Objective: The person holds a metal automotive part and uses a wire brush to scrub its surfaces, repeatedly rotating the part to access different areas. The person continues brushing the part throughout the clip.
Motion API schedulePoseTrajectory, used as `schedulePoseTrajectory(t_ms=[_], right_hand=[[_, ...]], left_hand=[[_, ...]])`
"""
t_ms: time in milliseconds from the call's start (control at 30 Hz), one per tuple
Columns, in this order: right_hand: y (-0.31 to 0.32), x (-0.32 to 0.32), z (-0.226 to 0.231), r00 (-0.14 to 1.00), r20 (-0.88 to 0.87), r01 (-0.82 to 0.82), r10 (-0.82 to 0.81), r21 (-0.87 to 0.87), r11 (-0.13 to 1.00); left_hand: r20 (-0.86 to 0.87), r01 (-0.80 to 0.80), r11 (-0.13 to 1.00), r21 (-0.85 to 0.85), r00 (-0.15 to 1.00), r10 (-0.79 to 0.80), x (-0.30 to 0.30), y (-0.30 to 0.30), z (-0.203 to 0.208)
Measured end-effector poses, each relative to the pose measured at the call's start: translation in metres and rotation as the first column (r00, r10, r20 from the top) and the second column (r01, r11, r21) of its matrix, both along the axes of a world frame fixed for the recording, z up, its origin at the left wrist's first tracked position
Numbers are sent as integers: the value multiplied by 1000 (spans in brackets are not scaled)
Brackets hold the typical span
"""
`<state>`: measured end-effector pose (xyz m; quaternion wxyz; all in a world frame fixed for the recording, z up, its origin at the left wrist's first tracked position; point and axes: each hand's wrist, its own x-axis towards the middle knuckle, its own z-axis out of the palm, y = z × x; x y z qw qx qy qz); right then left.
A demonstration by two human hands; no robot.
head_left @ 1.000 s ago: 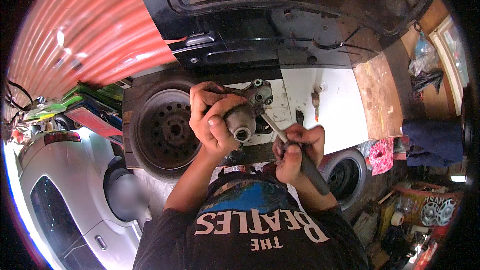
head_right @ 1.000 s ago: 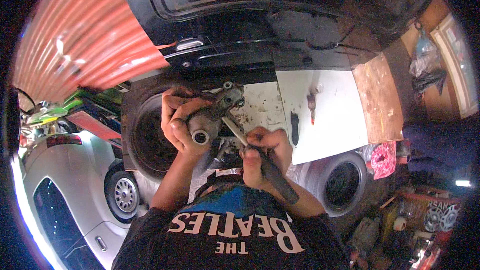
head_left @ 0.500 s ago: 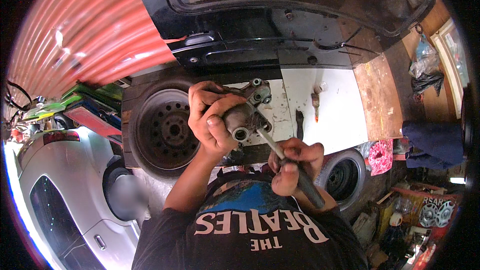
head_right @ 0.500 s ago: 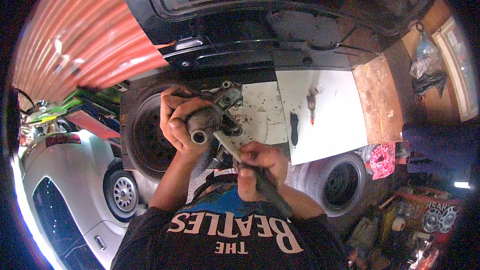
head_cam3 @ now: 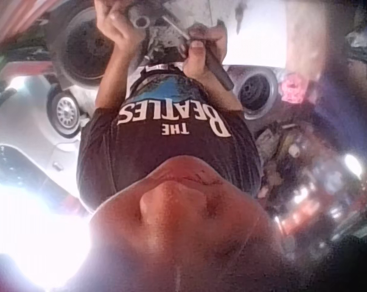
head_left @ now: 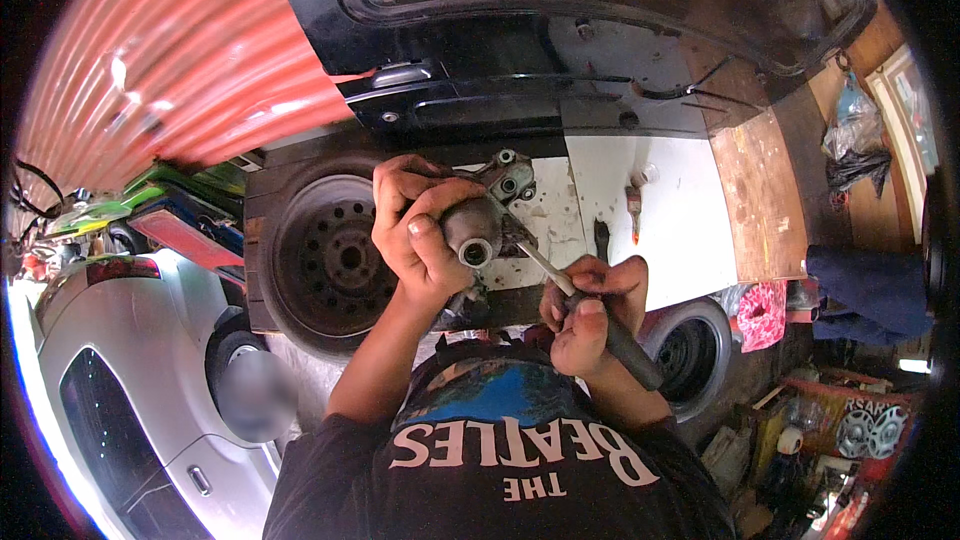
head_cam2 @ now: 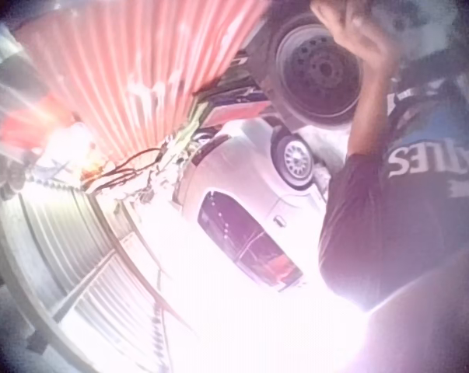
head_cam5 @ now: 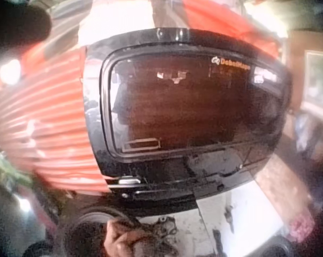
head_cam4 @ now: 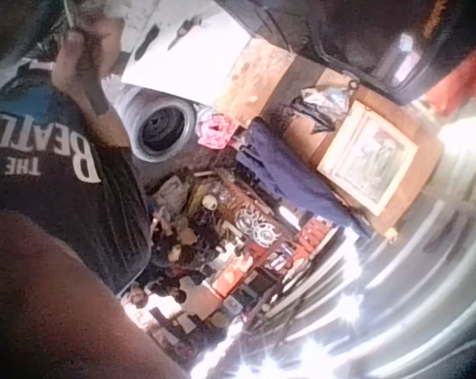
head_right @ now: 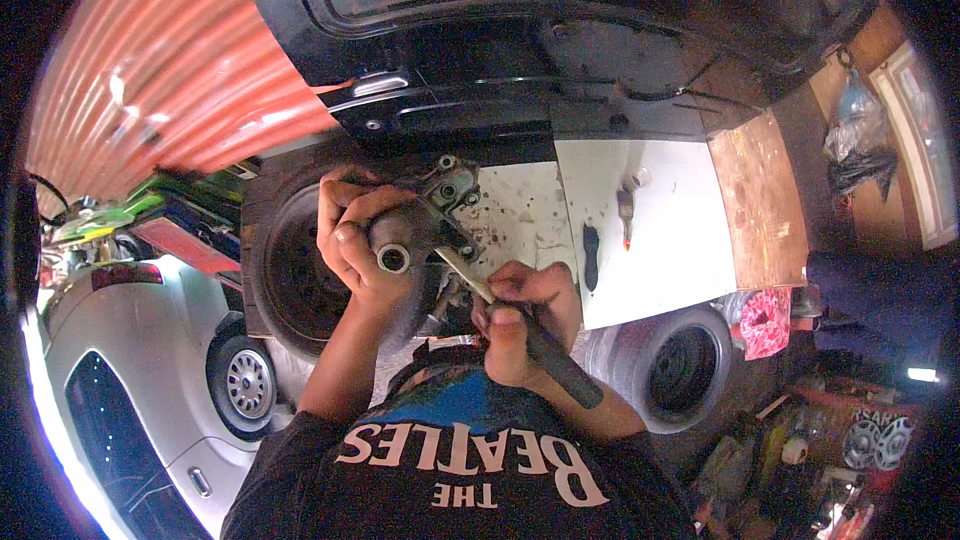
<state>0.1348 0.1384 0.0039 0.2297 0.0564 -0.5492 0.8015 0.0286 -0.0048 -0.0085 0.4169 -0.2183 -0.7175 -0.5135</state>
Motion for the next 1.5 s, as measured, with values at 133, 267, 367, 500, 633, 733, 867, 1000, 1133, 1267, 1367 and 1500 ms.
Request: schedulePoseTrajectory(t_ms=[133,267,367,500,633,733,867,1000,1133,1267,1367,1500], right_hand=[[-2,-9,4,1000,-24,-9,9,26,1000],[-4,-11,2,999,-40,-9,10,5,1000],[-6,-6,1,1000,-13,9,-9,8,1000],[9,-13,-23,988,-145,75,-56,129,989],[58,-48,-23,927,-365,251,-88,430,867],[59,-69,-6,943,-334,161,6,472,867],[54,-63,24,981,-58,-80,187,756,649],[45,-58,12,981,133,-195,144,726,659],[36,-65,-17,995,91,-90,51,503,860],[30,-69,-46,970,241,-78,15,251,965],[31,-71,-55,964,223,70,-143,304,950],[22,-71,-62,930,226,188,-288,381,905]], left_hand=[[-56,-32,999,-21,998,30,-1,0,4],[-39,-24,999,-34,999,23,-3,-4,4],[-51,-26,999,-24,998,25,-5,-3,2],[-31,-13,999,35,999,14,-8,-10,10],[73,182,951,251,976,-207,-8,-13,10],[86,385,797,465,876,-474,-13,-8,6],[86,531,575,623,683,-725,-14,-7,8],[171,482,587,650,660,-731,-15,0,13],[412,330,707,626,629,-659,-19,7,12],[497,192,930,315,801,-334,-35,10,-20],[504,287,939,190,792,-345,-14,5,-24],[481,415,910,-22,802,-354,0,7,-30]])
